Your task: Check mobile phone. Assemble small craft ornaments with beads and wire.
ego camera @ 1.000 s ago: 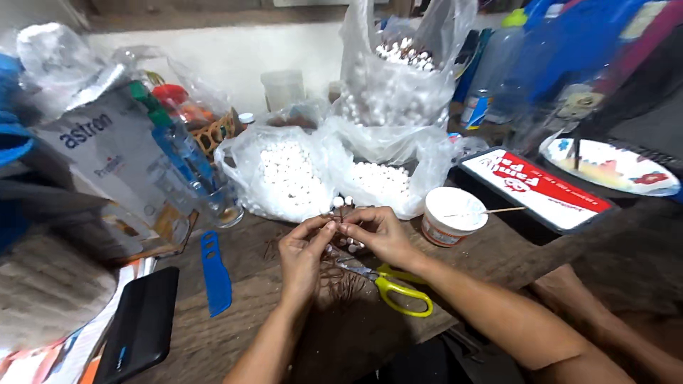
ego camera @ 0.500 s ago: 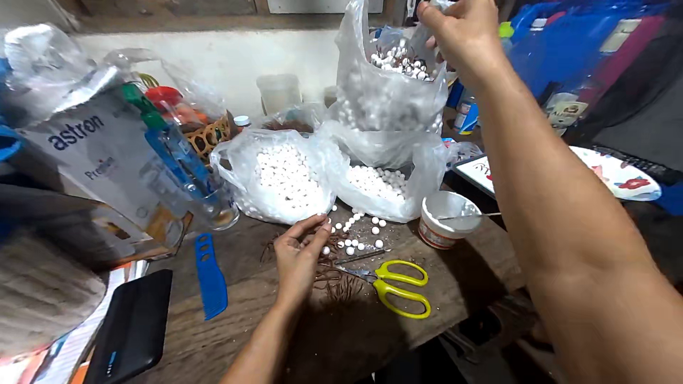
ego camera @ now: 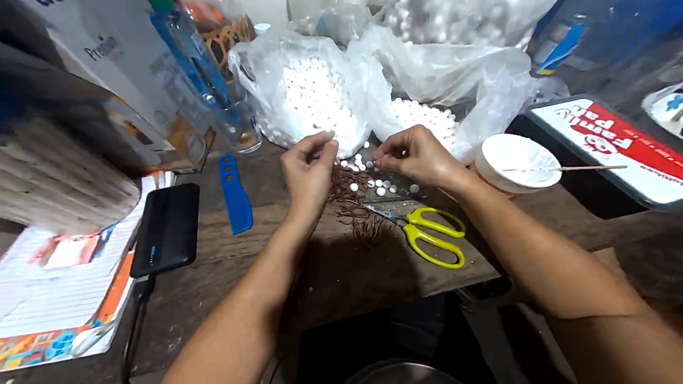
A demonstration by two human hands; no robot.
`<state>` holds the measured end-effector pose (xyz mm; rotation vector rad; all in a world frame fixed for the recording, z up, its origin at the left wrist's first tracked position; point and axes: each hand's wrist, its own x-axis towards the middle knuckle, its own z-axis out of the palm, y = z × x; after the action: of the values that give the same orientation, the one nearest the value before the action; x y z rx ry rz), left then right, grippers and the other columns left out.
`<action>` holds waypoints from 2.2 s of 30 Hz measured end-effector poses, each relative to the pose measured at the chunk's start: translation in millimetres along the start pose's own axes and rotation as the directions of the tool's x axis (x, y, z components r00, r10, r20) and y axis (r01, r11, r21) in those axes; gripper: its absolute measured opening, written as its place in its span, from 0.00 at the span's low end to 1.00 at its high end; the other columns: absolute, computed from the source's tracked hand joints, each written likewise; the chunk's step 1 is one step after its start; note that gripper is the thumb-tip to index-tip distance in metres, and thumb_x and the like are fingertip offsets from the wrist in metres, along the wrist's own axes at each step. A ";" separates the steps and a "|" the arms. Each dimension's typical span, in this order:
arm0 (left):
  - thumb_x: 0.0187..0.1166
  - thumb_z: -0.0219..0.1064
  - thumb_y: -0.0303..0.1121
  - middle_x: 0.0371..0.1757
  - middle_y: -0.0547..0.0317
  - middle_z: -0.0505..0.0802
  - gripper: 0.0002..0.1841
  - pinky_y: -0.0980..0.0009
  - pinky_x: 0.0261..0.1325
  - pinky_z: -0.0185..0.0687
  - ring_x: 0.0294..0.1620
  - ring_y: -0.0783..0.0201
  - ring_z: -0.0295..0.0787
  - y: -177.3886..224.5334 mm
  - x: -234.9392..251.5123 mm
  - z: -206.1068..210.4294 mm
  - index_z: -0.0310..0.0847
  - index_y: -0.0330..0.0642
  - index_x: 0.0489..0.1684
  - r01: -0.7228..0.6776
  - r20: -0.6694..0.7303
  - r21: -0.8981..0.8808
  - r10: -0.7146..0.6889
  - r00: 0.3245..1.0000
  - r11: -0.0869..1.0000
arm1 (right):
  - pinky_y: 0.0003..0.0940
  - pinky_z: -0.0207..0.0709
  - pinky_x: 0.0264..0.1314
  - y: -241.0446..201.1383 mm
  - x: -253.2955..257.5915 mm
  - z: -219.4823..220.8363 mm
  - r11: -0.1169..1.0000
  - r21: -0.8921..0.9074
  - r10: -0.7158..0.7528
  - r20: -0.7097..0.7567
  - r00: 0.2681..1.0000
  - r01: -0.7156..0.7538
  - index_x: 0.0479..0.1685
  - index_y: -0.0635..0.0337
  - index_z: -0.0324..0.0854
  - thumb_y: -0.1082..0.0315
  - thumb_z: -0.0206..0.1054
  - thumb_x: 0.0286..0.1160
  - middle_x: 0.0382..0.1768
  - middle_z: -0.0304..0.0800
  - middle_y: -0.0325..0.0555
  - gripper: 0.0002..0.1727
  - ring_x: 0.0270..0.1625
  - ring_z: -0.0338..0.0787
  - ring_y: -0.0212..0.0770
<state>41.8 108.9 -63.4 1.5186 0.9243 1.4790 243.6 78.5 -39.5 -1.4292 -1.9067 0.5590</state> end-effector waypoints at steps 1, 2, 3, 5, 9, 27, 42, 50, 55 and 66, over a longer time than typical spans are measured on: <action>0.80 0.67 0.22 0.44 0.60 0.92 0.09 0.81 0.48 0.83 0.40 0.80 0.86 0.0 1.2 -1.2 0.86 0.29 0.52 0.003 -0.005 -0.002 -0.003 1.000 1.000 | 0.26 0.79 0.39 0.5 0.2 4.6 1.000 -0.028 -0.012 0.004 1.000 0.012 0.36 0.63 0.90 0.73 0.72 0.73 0.29 0.89 0.41 0.03 0.30 0.84 0.26; 0.80 0.66 0.22 0.43 0.61 0.92 0.08 0.81 0.47 0.83 0.39 0.80 0.87 0.3 2.1 -1.8 0.86 0.30 0.51 0.004 -0.008 -0.007 -0.004 1.000 1.000 | 0.28 0.78 0.39 0.3 0.5 7.8 0.998 -0.057 -0.019 0.005 1.000 0.019 0.35 0.62 0.91 0.72 0.71 0.75 0.28 0.89 0.41 0.05 0.30 0.84 0.27; 0.80 0.66 0.22 0.42 0.61 0.92 0.08 0.81 0.47 0.83 0.39 0.79 0.87 1.0 2.2 -1.8 0.86 0.30 0.51 0.004 -0.009 -0.011 -0.004 1.000 1.000 | 0.31 0.78 0.39 0.4 1.1 10.0 0.996 -0.081 -0.021 0.005 1.000 0.021 0.35 0.62 0.91 0.71 0.70 0.76 0.28 0.88 0.42 0.06 0.30 0.84 0.29; 0.80 0.65 0.22 0.42 0.61 0.92 0.08 0.81 0.46 0.82 0.38 0.79 0.86 2.9 0.9 -0.5 0.86 0.30 0.51 -0.003 0.002 -0.007 0.003 1.000 1.000 | 0.39 0.77 0.37 1.7 2.1 14.6 0.993 -0.117 0.003 0.011 1.000 -0.002 0.33 0.62 0.91 0.69 0.70 0.76 0.26 0.86 0.43 0.08 0.29 0.83 0.34; 0.81 0.66 0.23 0.47 0.56 0.92 0.11 0.82 0.47 0.83 0.40 0.80 0.86 4.9 -5.2 -0.9 0.85 0.28 0.55 -0.077 0.053 0.034 0.075 0.996 0.996 | 0.44 0.76 0.33 -0.7 1.0 22.5 0.989 -0.145 0.001 0.038 0.999 0.005 0.30 0.62 0.89 0.67 0.72 0.73 0.24 0.83 0.44 0.09 0.27 0.82 0.39; 0.72 0.76 0.23 0.41 0.55 0.93 0.08 0.79 0.43 0.88 0.36 0.74 0.91 -0.5 -16.7 -0.6 0.89 0.35 0.45 -0.349 0.439 0.228 0.224 0.870 0.909 | 0.36 0.78 0.42 5.0 -18.9 15.6 0.739 -0.454 -0.620 -0.168 0.766 0.498 0.32 0.61 0.92 0.70 0.71 0.68 0.38 0.85 0.53 0.06 0.43 0.84 0.49; 0.76 0.69 0.17 0.38 0.64 0.95 0.07 0.80 0.40 0.89 0.32 0.77 0.91 5.8 -21.0 4.5 0.88 0.34 0.45 -0.048 0.235 -0.073 0.064 0.970 0.996 | 0.37 0.84 0.43 7.3 -103.7 1.8 0.915 -0.343 -0.330 -0.330 0.884 0.214 0.36 0.60 0.92 0.58 0.68 0.74 0.34 0.92 0.47 0.14 0.39 0.91 0.39; 0.74 0.69 0.18 0.30 0.63 0.91 0.07 0.78 0.29 0.86 0.24 0.74 0.87 5.8 -22.9 6.6 0.84 0.42 0.37 0.041 0.227 -0.120 -0.013 0.974 0.992 | 0.59 0.82 0.49 5.1 -126.5 5.2 0.893 -0.448 -0.086 -0.052 0.995 0.053 0.51 0.56 0.92 0.47 0.71 0.65 0.47 0.93 0.55 0.24 0.52 0.91 0.60; 0.74 0.71 0.18 0.30 0.65 0.90 0.06 0.81 0.31 0.85 0.24 0.77 0.86 5.0 -22.7 9.1 0.82 0.39 0.37 -0.035 0.211 -0.083 0.052 0.976 0.996 | 0.60 0.83 0.43 -2.0 -129.7 8.2 0.897 -0.443 -0.019 -0.058 0.998 -0.009 0.53 0.60 0.91 0.53 0.75 0.61 0.44 0.92 0.58 0.24 0.45 0.92 0.62; 0.77 0.68 0.18 0.35 0.61 0.90 0.05 0.83 0.32 0.82 0.27 0.79 0.84 0.0 -24.5 10.5 0.84 0.34 0.45 -0.155 0.216 0.018 0.147 0.965 0.988 | 0.21 0.77 0.30 7.4 -146.6 -7.1 0.971 -0.220 0.010 -0.331 0.944 -0.087 0.50 0.59 0.90 0.55 0.69 0.63 0.33 0.92 0.42 0.21 0.28 0.83 0.24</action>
<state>51.1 85.9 -73.2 1.7678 0.7230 1.3766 277.9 -59.1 -78.3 -1.6077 -1.7125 0.1070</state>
